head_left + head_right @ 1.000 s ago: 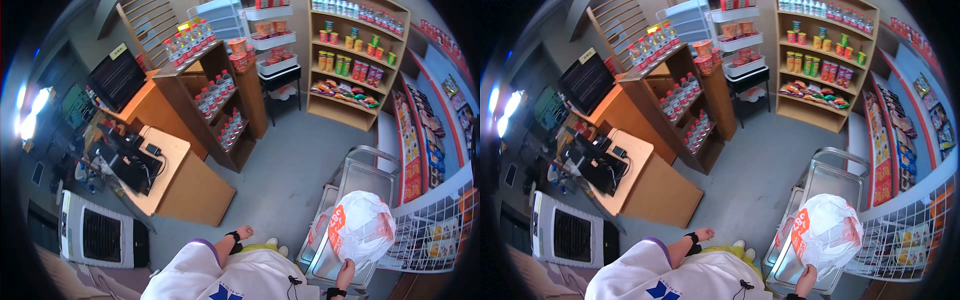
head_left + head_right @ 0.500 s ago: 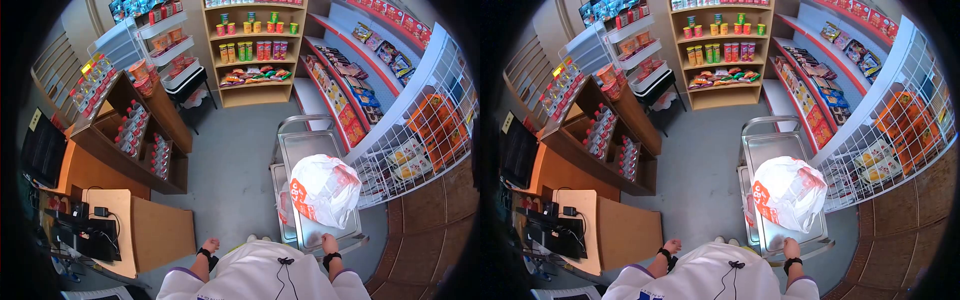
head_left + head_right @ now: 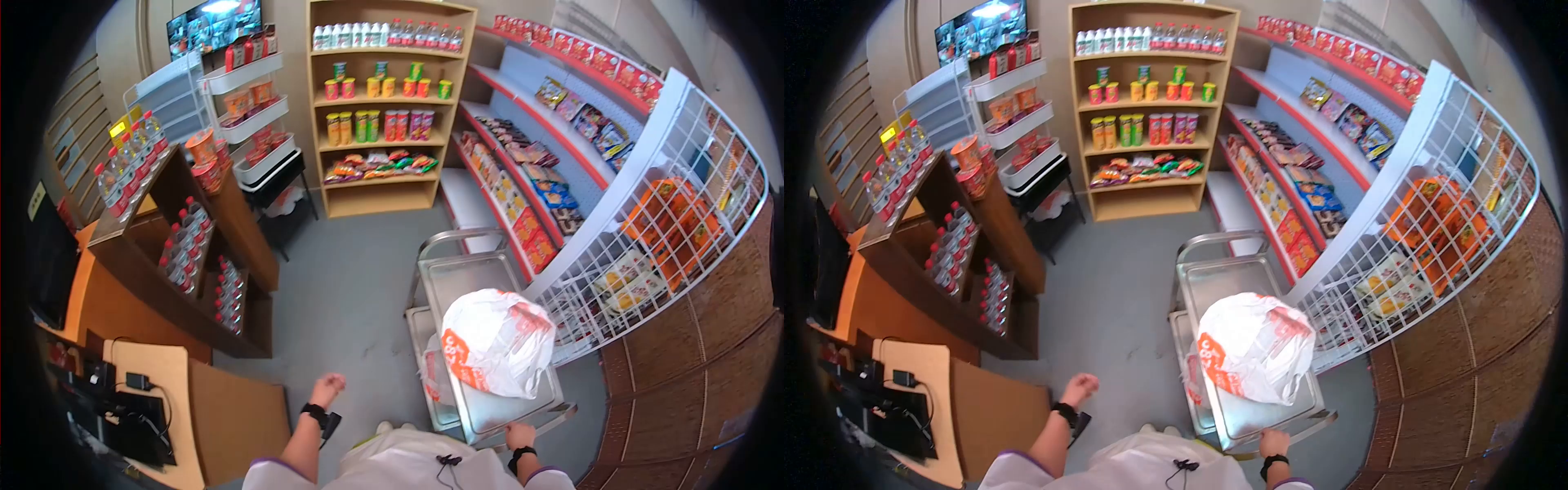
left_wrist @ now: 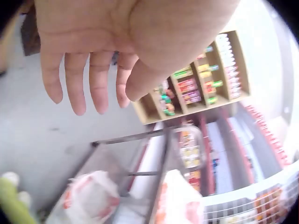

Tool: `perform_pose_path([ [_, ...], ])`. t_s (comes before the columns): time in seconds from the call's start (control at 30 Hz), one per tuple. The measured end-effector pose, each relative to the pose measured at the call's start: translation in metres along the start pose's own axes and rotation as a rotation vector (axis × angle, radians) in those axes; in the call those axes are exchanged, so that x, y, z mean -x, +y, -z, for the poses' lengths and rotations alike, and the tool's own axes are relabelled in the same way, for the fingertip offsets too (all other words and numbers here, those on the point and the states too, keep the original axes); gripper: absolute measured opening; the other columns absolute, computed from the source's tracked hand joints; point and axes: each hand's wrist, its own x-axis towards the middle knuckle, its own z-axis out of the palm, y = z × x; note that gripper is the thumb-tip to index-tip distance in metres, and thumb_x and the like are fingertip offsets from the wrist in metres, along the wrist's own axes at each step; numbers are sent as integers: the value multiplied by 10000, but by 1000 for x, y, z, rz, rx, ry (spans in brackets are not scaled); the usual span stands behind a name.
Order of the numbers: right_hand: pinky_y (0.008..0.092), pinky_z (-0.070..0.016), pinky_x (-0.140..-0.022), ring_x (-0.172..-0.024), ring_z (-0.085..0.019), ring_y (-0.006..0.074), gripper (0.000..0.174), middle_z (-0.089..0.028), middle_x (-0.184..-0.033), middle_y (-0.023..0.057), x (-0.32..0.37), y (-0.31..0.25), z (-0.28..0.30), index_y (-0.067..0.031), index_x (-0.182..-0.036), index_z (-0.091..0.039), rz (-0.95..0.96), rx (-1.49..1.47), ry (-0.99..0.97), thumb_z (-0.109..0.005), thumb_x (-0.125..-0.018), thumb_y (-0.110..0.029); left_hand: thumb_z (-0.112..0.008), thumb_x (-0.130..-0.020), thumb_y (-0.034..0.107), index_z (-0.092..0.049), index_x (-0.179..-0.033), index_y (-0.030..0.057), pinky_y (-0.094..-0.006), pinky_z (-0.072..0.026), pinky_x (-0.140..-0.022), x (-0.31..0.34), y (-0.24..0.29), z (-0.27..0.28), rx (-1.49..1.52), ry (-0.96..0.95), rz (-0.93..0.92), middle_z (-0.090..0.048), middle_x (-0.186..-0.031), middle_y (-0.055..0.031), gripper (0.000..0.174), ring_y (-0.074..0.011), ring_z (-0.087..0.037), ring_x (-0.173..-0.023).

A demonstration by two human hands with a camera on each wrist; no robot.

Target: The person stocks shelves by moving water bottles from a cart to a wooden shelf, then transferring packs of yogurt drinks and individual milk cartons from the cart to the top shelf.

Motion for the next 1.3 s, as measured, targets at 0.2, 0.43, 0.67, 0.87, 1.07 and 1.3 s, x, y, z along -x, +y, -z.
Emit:
perform_pose_path([
  [0.2, 415, -489, -781, -871, -697, 263, 208, -727, -859, 64, -8, 1, -5, -261, -920, -742, -94, 17, -79, -573, -816, -199, -566, -948, 54, -652, -1000, -6, -237, -471, -739, 133, 335, -15, 157, -170, -787, -641, -920, -56, 117, -118, -592, -833],
  [0.43, 445, -484, -749, -812, -680, 300, 180, -714, -826, 84, -2, -4, 17, -216, -851, -743, -42, -44, 5, -574, -788, -223, -665, -811, 52, -624, -676, -27, -463, -563, -653, 267, 473, -27, 272, -756, -1470, -590, -600, -99, 162, -260, -597, -510],
  [0.67, 445, -477, -713, -788, -671, 319, 133, -704, -803, 123, 1, 1, 5, -155, -820, -723, 6, -160, 150, -604, -776, -193, -574, -872, -2, -534, -646, 6, -496, -582, -688, 318, 496, -41, 70, -863, -1329, -602, -676, -133, 230, -287, -607, -568],
  [0.87, 470, -459, -676, -718, -633, 345, 107, -660, -712, 125, 11, 0, 13, -89, -724, -661, 71, -236, 362, -614, -770, -174, -497, -924, -49, -457, -620, 34, -525, -599, -717, 346, 506, -74, -126, -1036, -1201, -611, -741, -162, 317, -311, -615, -618],
  [1.07, 461, -457, -700, -742, -631, 322, 68, -662, -742, 102, 12, 7, 11, -107, -767, -664, 116, -266, 373, -618, -771, -157, -498, -930, -48, -461, -624, 37, -522, -604, -723, 365, 495, -114, -177, -1023, -1192, -617, -765, -165, 320, -316, -622, -633],
  [1.3, 454, -446, -737, -787, -622, 308, 57, -662, -788, 89, 12, 7, 19, -102, -795, -658, 163, -313, 409, -627, -769, -142, -524, -925, -33, -490, -638, 33, -509, -609, -725, 386, 492, -149, -234, -950, -1253, -625, -787, -163, 296, -318, -632, -644],
])
